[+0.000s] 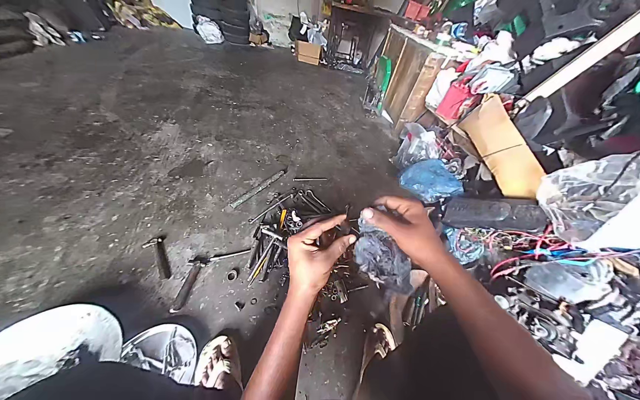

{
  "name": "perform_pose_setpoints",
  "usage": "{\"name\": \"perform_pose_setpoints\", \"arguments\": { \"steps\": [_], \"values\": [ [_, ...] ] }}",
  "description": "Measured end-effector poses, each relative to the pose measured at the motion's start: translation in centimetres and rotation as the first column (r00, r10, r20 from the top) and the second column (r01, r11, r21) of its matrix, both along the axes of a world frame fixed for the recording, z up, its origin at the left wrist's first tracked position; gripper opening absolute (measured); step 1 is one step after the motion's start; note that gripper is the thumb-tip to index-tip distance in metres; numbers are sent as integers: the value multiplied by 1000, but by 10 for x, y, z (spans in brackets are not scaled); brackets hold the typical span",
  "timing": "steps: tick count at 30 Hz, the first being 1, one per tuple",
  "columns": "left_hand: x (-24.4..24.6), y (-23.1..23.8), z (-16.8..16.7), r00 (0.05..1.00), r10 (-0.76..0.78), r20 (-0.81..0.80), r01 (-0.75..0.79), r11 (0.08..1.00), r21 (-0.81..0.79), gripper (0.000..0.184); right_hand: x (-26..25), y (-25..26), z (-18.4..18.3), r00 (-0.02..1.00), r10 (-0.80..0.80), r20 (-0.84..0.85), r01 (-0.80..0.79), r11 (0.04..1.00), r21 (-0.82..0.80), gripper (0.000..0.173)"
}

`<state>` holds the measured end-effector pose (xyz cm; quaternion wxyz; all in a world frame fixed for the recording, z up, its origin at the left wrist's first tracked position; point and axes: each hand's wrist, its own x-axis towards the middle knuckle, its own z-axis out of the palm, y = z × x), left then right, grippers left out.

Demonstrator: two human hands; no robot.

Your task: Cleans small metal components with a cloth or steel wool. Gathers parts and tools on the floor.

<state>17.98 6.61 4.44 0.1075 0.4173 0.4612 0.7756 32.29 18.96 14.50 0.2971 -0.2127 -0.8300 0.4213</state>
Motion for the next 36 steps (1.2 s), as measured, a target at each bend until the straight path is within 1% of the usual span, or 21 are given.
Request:
{"name": "perform_pose_setpoints", "arguments": {
  "steps": [1,3,5,7,8,10,13,16,18,19,20,21,22,23,25,28,30,31,33,36],
  "values": [
    [-2,-2,-1,996,48,-73,-52,998,-48,36,1,-3,-5,998,63,23,-61,996,-71,18],
    [-1,0,0,979,99,-178,-114,991,-74,33,0,-7,-14,990,139,26,-134,981,-137,18],
    [6,3,1,962,140,-235,-161,985,-70,33,1,-11,-18,988,151,24,-146,976,-164,16],
    [9,4,4,964,146,-224,-158,987,-38,39,1,-11,-19,989,151,-7,-149,967,-206,13],
    [9,4,4,973,124,-194,-131,991,-21,43,2,-10,-18,988,154,-24,-155,957,-244,12],
    [7,5,4,988,57,-142,-54,998,19,43,7,-8,-16,984,170,-53,-178,929,-325,12],
    [6,7,-1,990,-110,-93,117,990,77,43,12,-9,-12,981,190,-48,-192,880,-434,12],
    [9,10,-8,955,-296,-9,292,938,185,42,13,-13,-12,966,251,-64,-246,811,-530,12],
    [10,12,-13,919,-386,82,351,896,273,41,13,-15,-12,967,247,-67,-242,798,-553,13],
    [10,13,-13,912,-398,105,352,887,299,39,12,-17,-11,978,202,-55,-199,817,-542,15],
    [10,13,-12,920,-377,103,336,897,289,38,11,-17,-10,990,134,-36,-134,845,-517,17],
    [9,13,-11,942,-327,72,301,921,249,36,12,-15,-10,997,71,-18,-71,870,-487,21],
    [10,13,-10,969,-245,25,236,953,191,35,12,-12,-10,999,30,-16,-34,893,-449,25],
    [9,13,-9,986,-163,-27,165,978,126,35,13,-8,-12,999,35,-29,-44,912,-407,31],
    [8,8,-10,994,-71,-88,76,995,61,34,12,-3,-15,996,35,-82,-60,944,-324,31],
    [6,9,-10,986,-20,-163,26,999,36,29,12,-3,-14,981,29,-193,-50,993,-106,29],
    [6,9,-11,984,-8,-178,13,999,31,27,10,-10,-15,971,51,-232,-38,997,61,27],
    [5,8,-11,985,4,-171,2,999,36,25,6,-16,-18,970,58,-237,-31,993,117,26],
    [4,8,-14,987,27,-159,-20,999,45,22,-3,-29,-27,971,57,-234,-22,988,150,23],
    [-2,6,-16,978,60,-200,-54,998,38,22,-9,-36,-35,976,50,-214,-29,995,96,17]
  ]
}}
